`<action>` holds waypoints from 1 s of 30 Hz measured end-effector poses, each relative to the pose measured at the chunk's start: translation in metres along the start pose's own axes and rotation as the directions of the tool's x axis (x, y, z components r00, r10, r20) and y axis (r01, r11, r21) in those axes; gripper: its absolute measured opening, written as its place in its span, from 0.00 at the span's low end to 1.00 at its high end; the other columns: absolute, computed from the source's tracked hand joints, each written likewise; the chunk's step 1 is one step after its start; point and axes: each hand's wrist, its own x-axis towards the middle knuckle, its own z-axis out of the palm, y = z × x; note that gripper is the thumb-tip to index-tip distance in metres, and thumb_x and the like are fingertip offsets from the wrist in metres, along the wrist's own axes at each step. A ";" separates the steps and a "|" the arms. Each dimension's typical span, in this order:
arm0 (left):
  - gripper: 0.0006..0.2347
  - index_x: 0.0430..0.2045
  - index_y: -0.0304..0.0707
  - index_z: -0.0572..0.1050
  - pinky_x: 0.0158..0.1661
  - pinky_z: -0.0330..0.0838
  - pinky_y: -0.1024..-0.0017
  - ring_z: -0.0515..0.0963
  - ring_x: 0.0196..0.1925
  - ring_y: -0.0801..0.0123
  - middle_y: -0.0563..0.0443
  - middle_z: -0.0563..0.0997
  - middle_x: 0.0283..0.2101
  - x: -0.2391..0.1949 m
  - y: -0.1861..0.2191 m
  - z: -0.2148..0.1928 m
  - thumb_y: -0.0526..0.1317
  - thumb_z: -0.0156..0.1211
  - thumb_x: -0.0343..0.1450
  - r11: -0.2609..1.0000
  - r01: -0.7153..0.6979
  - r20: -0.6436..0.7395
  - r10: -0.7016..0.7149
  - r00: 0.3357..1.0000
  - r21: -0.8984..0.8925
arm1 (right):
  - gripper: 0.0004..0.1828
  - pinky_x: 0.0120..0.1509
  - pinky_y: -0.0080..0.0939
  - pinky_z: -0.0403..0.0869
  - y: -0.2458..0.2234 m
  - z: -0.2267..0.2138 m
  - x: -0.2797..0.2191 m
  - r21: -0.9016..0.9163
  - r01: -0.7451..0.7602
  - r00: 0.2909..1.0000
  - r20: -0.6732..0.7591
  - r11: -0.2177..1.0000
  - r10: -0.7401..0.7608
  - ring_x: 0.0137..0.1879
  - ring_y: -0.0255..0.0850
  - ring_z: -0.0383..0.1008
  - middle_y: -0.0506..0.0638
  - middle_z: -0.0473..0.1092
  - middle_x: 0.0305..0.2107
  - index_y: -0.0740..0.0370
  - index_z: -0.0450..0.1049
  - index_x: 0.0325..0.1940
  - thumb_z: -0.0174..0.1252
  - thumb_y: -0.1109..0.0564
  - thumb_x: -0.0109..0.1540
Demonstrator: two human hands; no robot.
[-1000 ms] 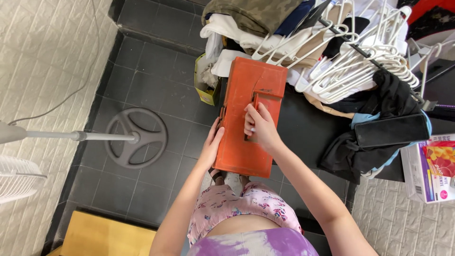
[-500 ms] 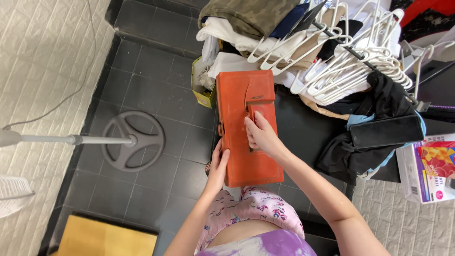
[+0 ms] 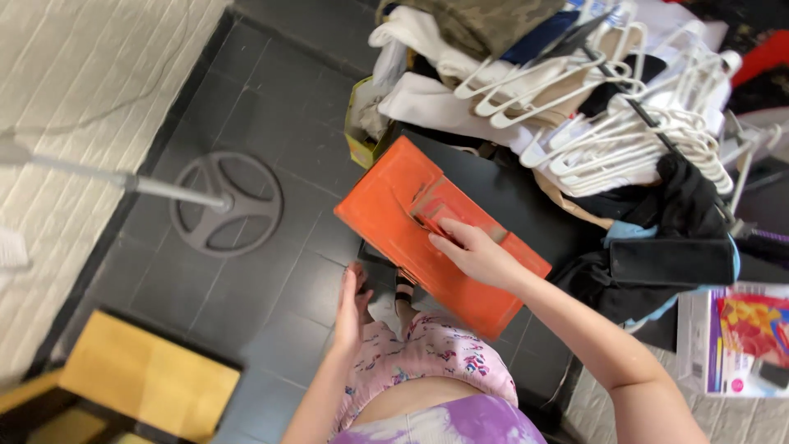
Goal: The person organizes items in a cluttered room by first closing a red toolbox and placing it on a shelf. They then pick up a purple box, close its flaps, and place it on the same shelf. Finally, they gather a pile of clothes from a table and place them on the shelf next to the boxes.
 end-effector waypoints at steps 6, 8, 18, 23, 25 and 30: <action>0.42 0.76 0.40 0.52 0.75 0.43 0.48 0.41 0.82 0.48 0.38 0.49 0.79 0.002 0.002 0.019 0.73 0.30 0.73 0.941 0.103 0.142 -0.059 0.988 -0.324 | 0.16 0.38 0.39 0.70 0.000 0.003 0.001 -0.129 0.051 0.970 0.241 0.990 -0.018 0.32 0.36 0.64 0.50 0.65 0.18 0.59 0.68 0.28 0.57 0.52 0.68; 0.45 0.76 0.40 0.53 0.75 0.40 0.48 0.42 0.82 0.47 0.39 0.50 0.79 -0.007 0.010 0.023 0.76 0.30 0.71 0.900 0.127 0.138 -0.076 0.988 -0.417 | 0.16 0.38 0.40 0.70 -0.008 0.007 0.001 -0.136 0.076 0.957 0.288 0.988 -0.034 0.31 0.38 0.64 0.52 0.65 0.18 0.60 0.67 0.28 0.57 0.53 0.68; 0.49 0.70 0.41 0.61 0.73 0.49 0.46 0.55 0.78 0.42 0.37 0.62 0.75 -0.015 0.012 0.002 0.81 0.37 0.63 0.711 0.148 0.094 -0.115 0.989 -0.687 | 0.18 0.38 0.39 0.68 -0.047 0.031 0.021 -0.208 0.147 0.892 0.451 0.967 -0.039 0.29 0.37 0.63 0.49 0.66 0.19 0.57 0.64 0.27 0.54 0.52 0.70; 0.47 0.67 0.44 0.64 0.70 0.56 0.43 0.62 0.75 0.42 0.38 0.66 0.72 0.002 0.026 -0.026 0.81 0.38 0.62 0.685 0.176 0.084 -0.166 0.983 -0.707 | 0.18 0.39 0.39 0.69 -0.060 0.053 0.040 -0.239 0.138 0.896 0.443 0.961 -0.018 0.29 0.38 0.64 0.50 0.67 0.19 0.57 0.64 0.28 0.54 0.50 0.70; 0.47 0.66 0.43 0.66 0.69 0.57 0.42 0.63 0.74 0.41 0.37 0.68 0.71 0.016 0.036 -0.044 0.81 0.40 0.62 0.689 0.187 0.091 -0.174 0.981 -0.700 | 0.18 0.39 0.39 0.68 -0.070 0.065 0.051 -0.242 0.129 0.907 0.421 0.962 -0.016 0.29 0.37 0.64 0.50 0.66 0.19 0.56 0.63 0.27 0.53 0.50 0.70; 0.48 0.66 0.43 0.67 0.70 0.56 0.41 0.63 0.75 0.39 0.35 0.68 0.71 0.041 0.095 -0.083 0.82 0.39 0.61 0.734 0.266 0.154 -0.218 0.964 -0.625 | 0.18 0.41 0.36 0.70 -0.102 0.098 0.071 -0.191 0.040 0.947 0.320 0.981 0.024 0.29 0.36 0.66 0.48 0.67 0.19 0.55 0.65 0.27 0.53 0.49 0.70</action>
